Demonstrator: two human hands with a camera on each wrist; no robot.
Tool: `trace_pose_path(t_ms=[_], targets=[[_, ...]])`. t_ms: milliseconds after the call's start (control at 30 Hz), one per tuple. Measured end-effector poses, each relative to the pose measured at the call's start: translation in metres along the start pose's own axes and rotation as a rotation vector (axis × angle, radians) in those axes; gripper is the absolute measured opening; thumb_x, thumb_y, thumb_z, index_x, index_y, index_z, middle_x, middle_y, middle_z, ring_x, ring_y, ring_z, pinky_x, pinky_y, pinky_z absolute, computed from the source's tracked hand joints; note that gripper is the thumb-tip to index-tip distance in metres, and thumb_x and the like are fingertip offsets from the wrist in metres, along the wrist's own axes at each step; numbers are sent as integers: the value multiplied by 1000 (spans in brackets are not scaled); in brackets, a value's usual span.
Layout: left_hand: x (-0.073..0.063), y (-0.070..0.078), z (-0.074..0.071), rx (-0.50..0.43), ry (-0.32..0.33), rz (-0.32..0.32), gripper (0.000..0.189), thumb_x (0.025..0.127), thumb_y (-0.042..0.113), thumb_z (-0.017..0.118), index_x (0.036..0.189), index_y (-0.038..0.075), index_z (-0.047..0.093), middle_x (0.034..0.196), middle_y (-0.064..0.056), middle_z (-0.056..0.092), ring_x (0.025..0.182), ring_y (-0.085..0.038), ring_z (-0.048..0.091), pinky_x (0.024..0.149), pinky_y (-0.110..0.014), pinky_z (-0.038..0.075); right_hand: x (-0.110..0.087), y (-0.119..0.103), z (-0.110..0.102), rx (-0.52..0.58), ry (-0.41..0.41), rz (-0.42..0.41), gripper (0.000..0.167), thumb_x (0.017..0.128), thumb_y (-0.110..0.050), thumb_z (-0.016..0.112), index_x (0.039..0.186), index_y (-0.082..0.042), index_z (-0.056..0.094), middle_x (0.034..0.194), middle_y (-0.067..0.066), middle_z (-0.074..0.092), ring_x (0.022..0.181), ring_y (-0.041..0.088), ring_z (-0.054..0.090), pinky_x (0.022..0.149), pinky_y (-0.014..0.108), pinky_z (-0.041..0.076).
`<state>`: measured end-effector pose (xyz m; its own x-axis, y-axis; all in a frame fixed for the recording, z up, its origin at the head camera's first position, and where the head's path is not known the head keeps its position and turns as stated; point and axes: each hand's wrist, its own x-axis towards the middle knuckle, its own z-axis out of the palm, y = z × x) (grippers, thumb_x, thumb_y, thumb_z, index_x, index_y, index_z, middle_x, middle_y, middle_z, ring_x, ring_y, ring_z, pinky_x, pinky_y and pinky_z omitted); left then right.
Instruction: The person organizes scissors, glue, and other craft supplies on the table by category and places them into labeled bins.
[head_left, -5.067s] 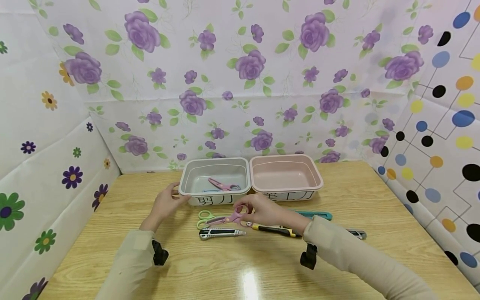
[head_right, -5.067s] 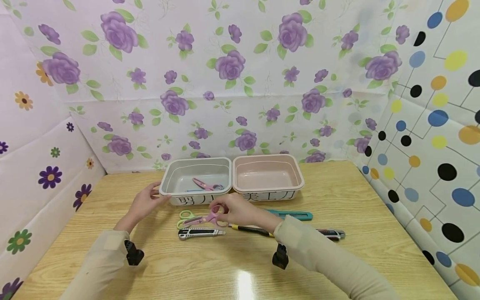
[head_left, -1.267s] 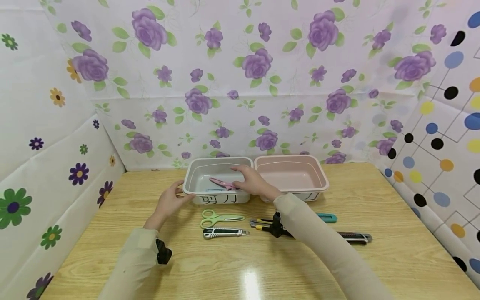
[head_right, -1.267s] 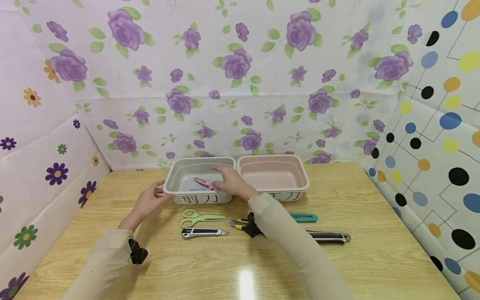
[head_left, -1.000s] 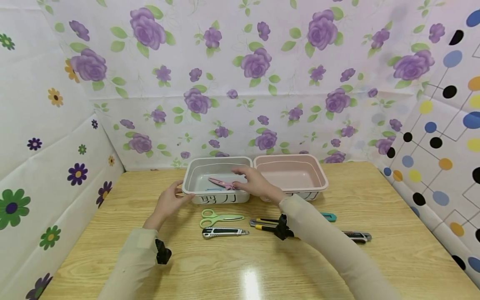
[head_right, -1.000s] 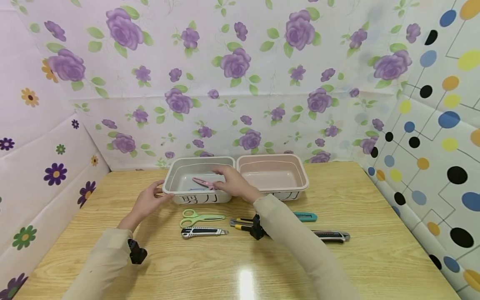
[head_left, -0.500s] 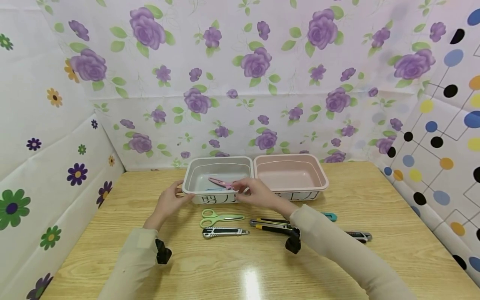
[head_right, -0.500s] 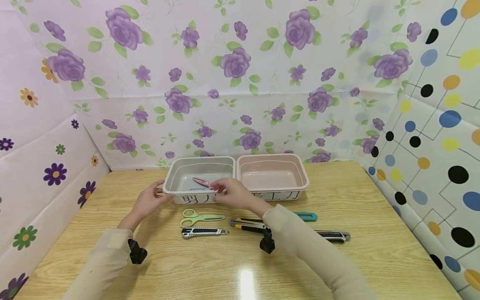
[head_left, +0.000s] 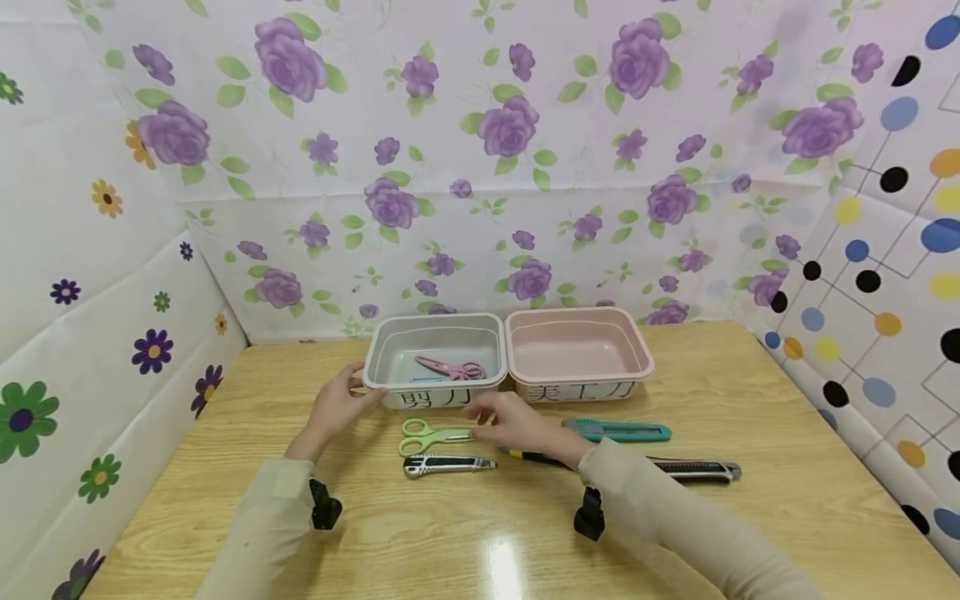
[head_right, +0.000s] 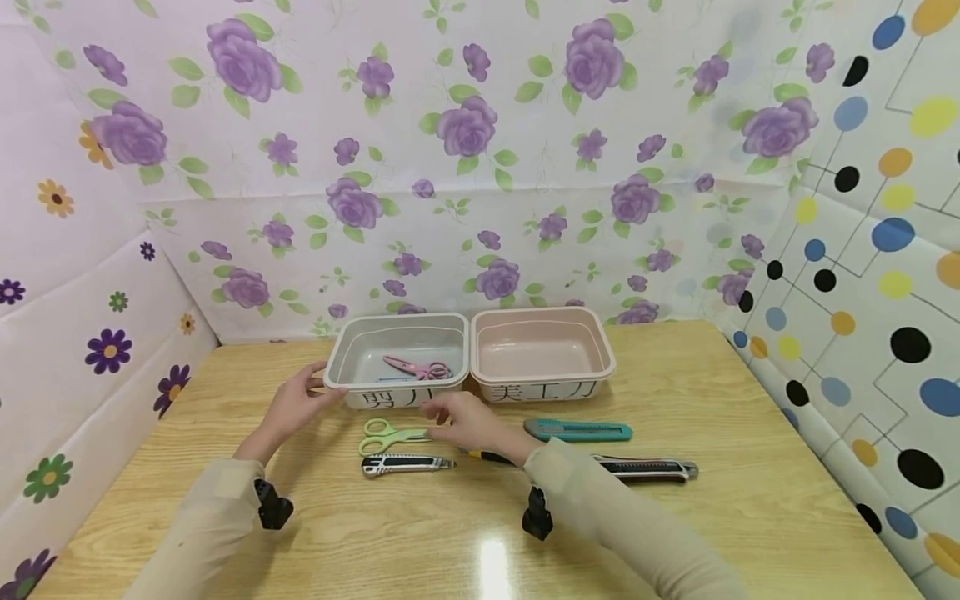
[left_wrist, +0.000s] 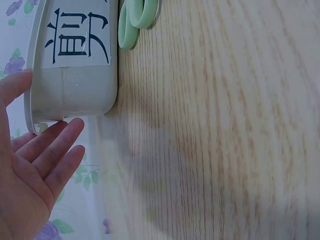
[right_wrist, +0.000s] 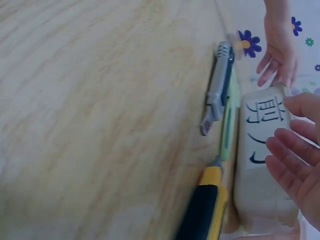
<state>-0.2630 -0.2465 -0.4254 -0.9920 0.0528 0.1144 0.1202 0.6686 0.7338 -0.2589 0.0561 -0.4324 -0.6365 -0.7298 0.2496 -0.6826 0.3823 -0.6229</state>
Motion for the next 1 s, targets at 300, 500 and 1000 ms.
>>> trace_pose_path(t_ms=[300, 500, 1000], targets=[[1, 0, 0, 4, 2, -7, 71, 83, 37, 64, 136, -1, 35, 118, -26, 55, 103, -38, 57, 80, -45, 50, -3, 12, 11, -29, 3, 49, 30, 81, -10, 67, 108, 4, 62, 99, 14, 65, 83, 20, 62, 68, 21, 50], [1, -1, 0, 3, 0, -6, 72, 83, 38, 64, 136, -1, 35, 119, -27, 55, 103, -37, 57, 79, -45, 50, 0, 22, 20, -47, 30, 64, 30, 78, -7, 70, 105, 4, 63, 95, 13, 65, 83, 20, 61, 71, 23, 50], [1, 0, 0, -3, -3, -11, 72, 84, 36, 64, 137, -1, 34, 117, -28, 55, 99, -36, 60, 78, -44, 51, 14, 21, 38, -276, 18, 34, 26, 74, -14, 73, 97, -2, 70, 83, 5, 62, 77, 14, 51, 67, 23, 44]])
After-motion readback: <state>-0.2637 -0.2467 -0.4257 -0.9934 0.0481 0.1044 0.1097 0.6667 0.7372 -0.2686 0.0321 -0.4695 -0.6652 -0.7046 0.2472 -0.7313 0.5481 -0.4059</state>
